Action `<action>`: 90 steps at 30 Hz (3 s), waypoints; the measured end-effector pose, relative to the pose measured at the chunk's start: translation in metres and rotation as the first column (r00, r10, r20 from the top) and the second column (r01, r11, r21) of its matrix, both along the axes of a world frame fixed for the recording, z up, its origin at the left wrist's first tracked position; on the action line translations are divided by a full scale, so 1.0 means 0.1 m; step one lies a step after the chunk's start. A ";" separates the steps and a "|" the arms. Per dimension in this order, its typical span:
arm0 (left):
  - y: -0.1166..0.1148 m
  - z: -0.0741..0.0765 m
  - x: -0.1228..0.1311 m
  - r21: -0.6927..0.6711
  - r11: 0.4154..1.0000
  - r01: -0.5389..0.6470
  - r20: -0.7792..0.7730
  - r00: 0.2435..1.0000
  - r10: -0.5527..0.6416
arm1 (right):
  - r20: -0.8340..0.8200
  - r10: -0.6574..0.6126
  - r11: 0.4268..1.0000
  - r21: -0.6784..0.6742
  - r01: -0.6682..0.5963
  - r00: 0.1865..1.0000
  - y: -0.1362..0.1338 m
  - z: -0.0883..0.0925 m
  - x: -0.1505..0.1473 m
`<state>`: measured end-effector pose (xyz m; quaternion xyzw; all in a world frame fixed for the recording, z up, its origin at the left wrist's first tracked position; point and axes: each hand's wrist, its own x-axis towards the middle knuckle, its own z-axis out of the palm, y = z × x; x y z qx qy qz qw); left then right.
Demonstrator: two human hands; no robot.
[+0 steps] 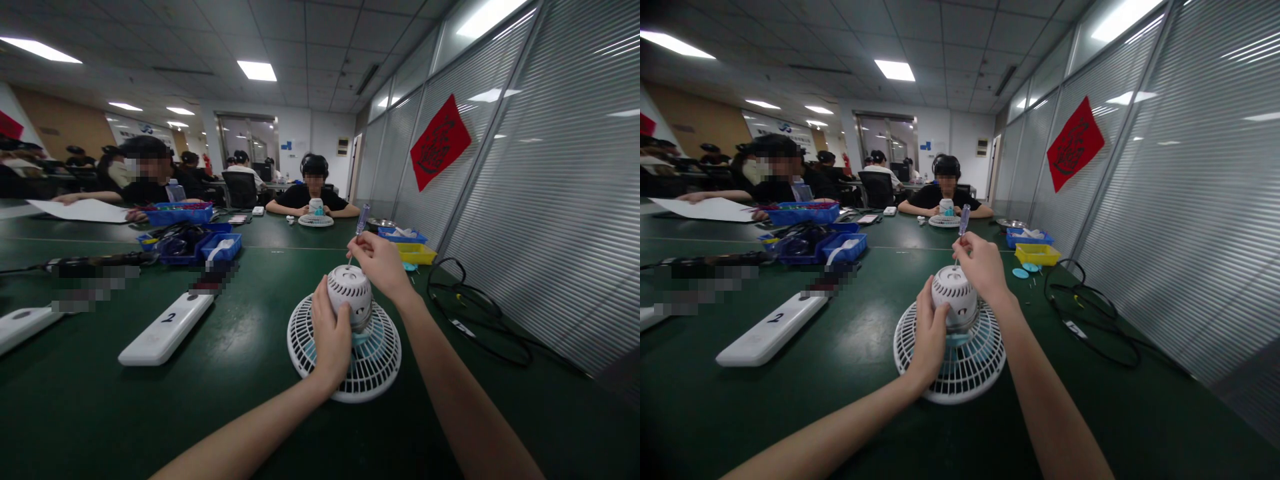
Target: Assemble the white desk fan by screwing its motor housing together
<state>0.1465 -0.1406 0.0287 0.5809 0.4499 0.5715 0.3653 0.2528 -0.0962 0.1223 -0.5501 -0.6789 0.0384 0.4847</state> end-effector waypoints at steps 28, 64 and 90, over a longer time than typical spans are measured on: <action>0.01 -0.01 0.00 0.014 1.000 -0.017 0.001 1.000 0.017 | -0.221 0.131 0.984 -0.090 -0.154 0.966 0.05 -0.01 0.03; 0.00 0.00 -0.01 0.019 1.000 -0.018 -0.001 1.000 0.018 | -0.213 0.115 0.990 -0.056 -0.130 0.970 0.03 0.01 0.00; 0.00 0.00 0.00 0.015 1.000 -0.025 -0.015 1.000 0.025 | -0.238 0.106 0.994 -0.004 -0.110 0.965 0.02 0.01 0.07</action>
